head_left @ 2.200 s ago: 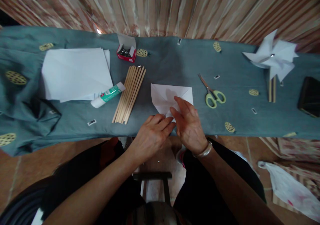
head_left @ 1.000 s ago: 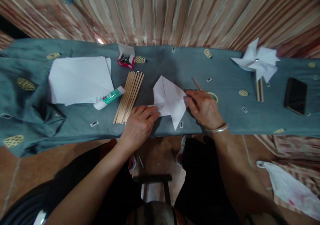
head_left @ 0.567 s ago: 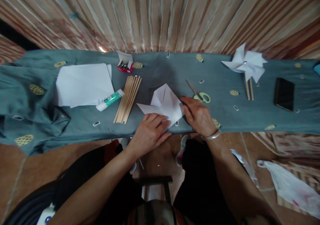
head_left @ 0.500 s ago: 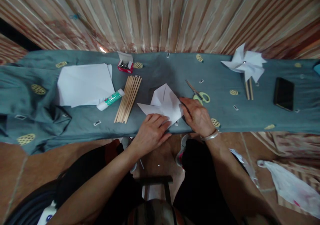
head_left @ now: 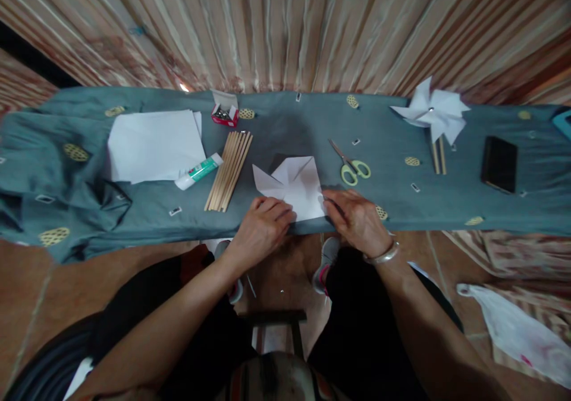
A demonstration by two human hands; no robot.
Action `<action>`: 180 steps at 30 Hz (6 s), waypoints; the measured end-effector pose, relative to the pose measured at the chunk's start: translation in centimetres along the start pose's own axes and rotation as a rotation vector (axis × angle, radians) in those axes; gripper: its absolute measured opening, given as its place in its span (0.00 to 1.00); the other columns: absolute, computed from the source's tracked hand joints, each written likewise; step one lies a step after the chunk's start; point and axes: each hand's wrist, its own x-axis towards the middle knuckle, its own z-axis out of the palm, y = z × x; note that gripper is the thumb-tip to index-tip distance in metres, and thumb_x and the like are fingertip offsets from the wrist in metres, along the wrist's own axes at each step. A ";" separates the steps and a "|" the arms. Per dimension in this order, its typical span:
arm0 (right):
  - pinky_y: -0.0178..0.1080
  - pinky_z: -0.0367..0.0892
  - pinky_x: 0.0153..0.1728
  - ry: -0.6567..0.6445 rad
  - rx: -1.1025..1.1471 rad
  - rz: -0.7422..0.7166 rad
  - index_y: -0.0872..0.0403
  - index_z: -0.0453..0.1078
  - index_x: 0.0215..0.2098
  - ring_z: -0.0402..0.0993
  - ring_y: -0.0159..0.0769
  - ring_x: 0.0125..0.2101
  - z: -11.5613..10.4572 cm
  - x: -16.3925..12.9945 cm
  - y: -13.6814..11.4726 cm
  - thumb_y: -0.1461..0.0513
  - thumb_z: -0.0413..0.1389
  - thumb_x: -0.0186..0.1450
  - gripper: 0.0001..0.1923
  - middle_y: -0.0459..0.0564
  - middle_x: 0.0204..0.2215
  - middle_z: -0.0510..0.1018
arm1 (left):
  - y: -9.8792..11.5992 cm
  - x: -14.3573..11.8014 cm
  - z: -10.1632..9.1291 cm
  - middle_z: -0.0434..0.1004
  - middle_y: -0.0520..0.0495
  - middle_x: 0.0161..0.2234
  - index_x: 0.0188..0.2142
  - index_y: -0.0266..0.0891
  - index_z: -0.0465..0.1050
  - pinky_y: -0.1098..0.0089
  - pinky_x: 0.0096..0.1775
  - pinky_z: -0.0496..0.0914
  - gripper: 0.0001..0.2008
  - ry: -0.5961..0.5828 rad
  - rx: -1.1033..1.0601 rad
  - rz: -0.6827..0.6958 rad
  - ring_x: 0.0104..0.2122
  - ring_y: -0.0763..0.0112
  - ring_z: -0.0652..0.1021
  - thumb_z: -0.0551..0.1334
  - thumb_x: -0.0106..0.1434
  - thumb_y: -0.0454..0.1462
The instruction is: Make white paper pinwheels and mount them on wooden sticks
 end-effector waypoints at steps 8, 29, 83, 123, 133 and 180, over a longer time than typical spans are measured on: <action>0.55 0.63 0.59 -0.073 0.145 -0.036 0.54 0.69 0.54 0.62 0.50 0.61 -0.1 -0.4 -0.4 0.64 0.57 0.61 0.21 0.59 0.62 0.65 | -0.1 -0.3 -0.2 0.81 0.46 0.41 0.40 0.35 0.75 0.62 0.44 0.64 0.08 0.035 0.027 0.028 0.39 0.66 0.76 0.56 0.67 0.31; 0.54 0.65 0.58 -0.115 0.290 -0.002 0.53 0.74 0.37 0.66 0.47 0.60 -0.5 -0.7 -1.0 0.65 0.56 0.63 0.06 0.57 0.60 0.68 | -0.7 -1.3 -0.6 0.82 0.46 0.40 0.40 0.36 0.75 0.64 0.43 0.65 0.09 0.085 0.007 0.045 0.37 0.68 0.79 0.56 0.67 0.30; 0.52 0.66 0.56 0.057 0.284 0.151 0.51 0.73 0.27 0.69 0.47 0.57 3.8 3.4 -2.1 0.64 0.58 0.59 0.04 0.54 0.58 0.71 | 0.3 -1.6 -1.3 0.79 0.43 0.45 0.42 0.33 0.75 0.60 0.47 0.67 0.09 -0.047 -0.005 0.002 0.43 0.62 0.75 0.56 0.67 0.31; 0.57 0.58 0.62 0.066 0.094 -0.044 0.42 0.70 0.52 0.52 0.47 0.67 4.8 1.5 -3.2 0.67 0.46 0.68 0.20 0.44 0.64 0.62 | 0.4 -1.6 -1.3 0.79 0.43 0.44 0.41 0.33 0.76 0.60 0.46 0.68 0.08 -0.050 0.015 -0.002 0.43 0.62 0.76 0.58 0.66 0.32; 0.54 0.61 0.60 -0.004 0.024 -0.048 0.47 0.64 0.56 0.48 0.44 0.68 5.4 1.2 -4.6 0.71 0.42 0.66 0.24 0.50 0.65 0.62 | 0.4 -1.1 -1.3 0.80 0.45 0.39 0.40 0.34 0.75 0.62 0.46 0.69 0.09 0.048 0.021 -0.034 0.37 0.65 0.77 0.56 0.67 0.32; 0.45 0.73 0.37 0.146 -0.001 0.451 0.55 0.70 0.52 0.79 0.42 0.30 0.3 2.1 1.8 0.59 0.56 0.60 0.22 0.50 0.31 0.83 | 1.7 -0.4 -0.6 0.77 0.40 0.49 0.48 0.37 0.72 0.53 0.53 0.68 0.12 0.044 -0.106 0.058 0.51 0.58 0.72 0.61 0.65 0.36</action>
